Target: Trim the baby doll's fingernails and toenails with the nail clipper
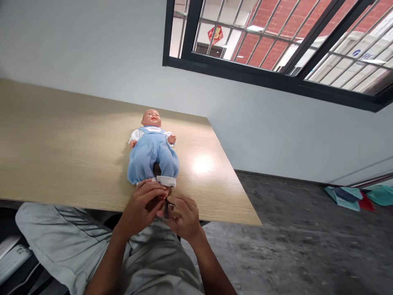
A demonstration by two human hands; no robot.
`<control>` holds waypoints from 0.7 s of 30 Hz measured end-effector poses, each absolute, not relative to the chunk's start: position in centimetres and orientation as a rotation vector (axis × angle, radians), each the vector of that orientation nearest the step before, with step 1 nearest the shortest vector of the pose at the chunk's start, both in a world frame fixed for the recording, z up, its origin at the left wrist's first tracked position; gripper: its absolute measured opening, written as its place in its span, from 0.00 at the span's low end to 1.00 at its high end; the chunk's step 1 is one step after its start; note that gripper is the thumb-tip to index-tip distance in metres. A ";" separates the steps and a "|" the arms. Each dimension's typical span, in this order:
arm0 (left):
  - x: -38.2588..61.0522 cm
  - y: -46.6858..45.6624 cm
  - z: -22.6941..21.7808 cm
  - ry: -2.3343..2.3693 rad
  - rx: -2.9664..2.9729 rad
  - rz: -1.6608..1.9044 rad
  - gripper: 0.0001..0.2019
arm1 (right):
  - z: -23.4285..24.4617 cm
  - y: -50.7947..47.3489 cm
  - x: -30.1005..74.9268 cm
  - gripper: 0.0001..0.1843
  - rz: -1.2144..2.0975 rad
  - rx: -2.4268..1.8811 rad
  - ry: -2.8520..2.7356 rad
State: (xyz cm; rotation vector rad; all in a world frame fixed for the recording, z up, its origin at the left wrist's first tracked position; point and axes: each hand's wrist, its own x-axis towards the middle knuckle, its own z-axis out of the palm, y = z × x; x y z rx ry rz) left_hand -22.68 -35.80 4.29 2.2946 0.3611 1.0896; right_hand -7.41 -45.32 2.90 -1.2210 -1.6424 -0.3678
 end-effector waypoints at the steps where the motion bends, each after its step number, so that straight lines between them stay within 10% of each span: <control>1: -22.7 -35.8 4.3 0.355 2.292 1.090 0.09 | 2.8 -45.3 -7.4 0.15 -0.342 -1.239 -1.651; 21: -22.6 -35.6 4.4 0.345 2.284 1.087 0.09 | 3.0 -45.4 -7.7 0.16 -0.386 -1.270 -1.645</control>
